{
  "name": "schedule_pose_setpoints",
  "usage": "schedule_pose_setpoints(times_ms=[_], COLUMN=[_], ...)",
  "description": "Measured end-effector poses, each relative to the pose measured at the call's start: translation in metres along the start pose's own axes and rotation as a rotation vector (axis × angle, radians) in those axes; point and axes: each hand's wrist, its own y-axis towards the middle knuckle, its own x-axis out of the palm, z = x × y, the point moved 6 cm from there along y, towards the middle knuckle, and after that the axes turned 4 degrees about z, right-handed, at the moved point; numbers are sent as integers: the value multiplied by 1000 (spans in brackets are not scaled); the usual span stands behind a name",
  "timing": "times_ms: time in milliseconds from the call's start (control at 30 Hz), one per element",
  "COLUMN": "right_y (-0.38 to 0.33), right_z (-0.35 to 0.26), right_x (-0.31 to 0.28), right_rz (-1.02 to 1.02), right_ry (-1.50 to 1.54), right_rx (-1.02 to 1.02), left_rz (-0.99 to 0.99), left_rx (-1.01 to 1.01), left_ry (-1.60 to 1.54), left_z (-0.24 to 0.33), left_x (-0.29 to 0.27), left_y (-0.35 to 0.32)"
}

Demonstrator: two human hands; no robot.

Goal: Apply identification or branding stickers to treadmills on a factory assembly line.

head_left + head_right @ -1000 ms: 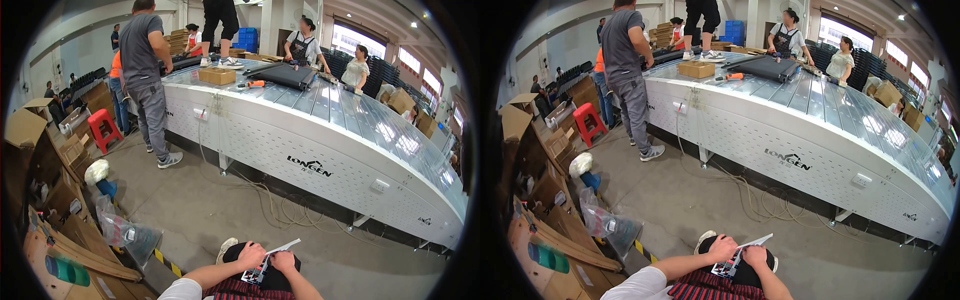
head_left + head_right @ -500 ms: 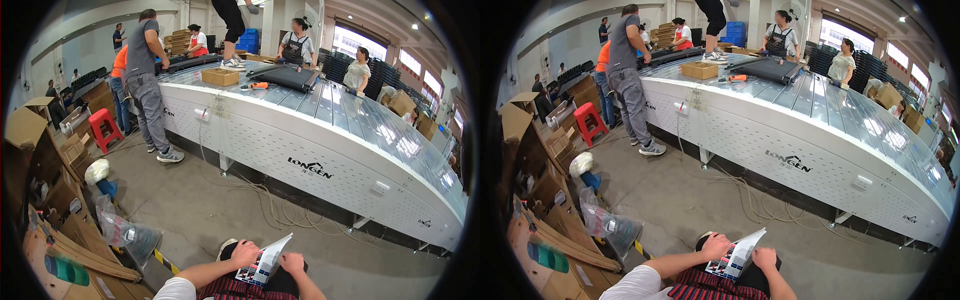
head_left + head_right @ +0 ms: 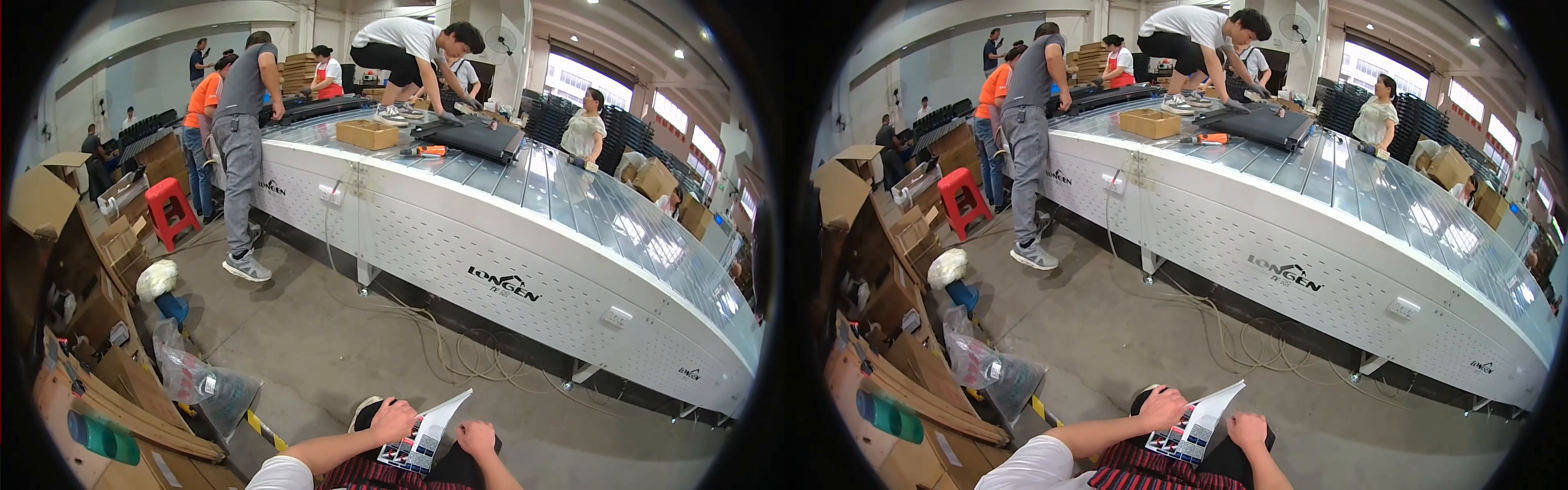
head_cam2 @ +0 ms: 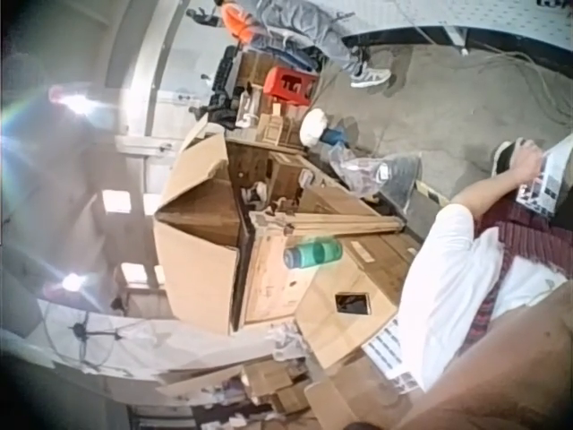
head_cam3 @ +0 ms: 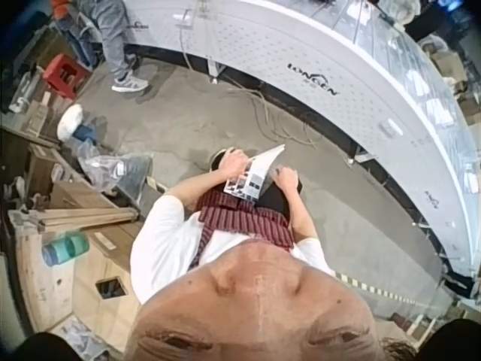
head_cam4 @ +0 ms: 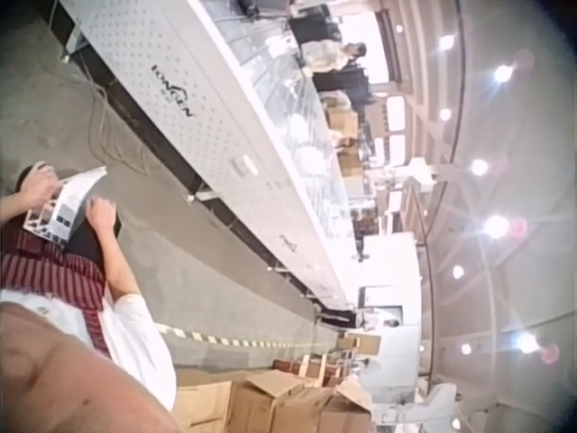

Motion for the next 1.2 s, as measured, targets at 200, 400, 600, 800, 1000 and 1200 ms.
schedule_pose_setpoints(times_ms=[200,400,600,800,1000,1200], right_y=[7,9,1,3,11,4], right_z=[-10,-30,-2,-4,-27,-10], right_x=[9,13,-1,-4,15,3], right_rz=[-91,-169,-91,-49,-140,-107], right_ry=[-62,-110,-67,-18,-100,-66], right_rx=[-26,-81,9,6,-87,-15], left_rz=[-92,-61,-26,-96,-109,-89], left_rx=[21,43,25,-16,57,36], left_ry=[26,4,21,16,19,41], left_z=[17,26,7,9,30,15], left_x=[5,12,-3,1,13,9], left_y=[11,11,2,8,12,6])
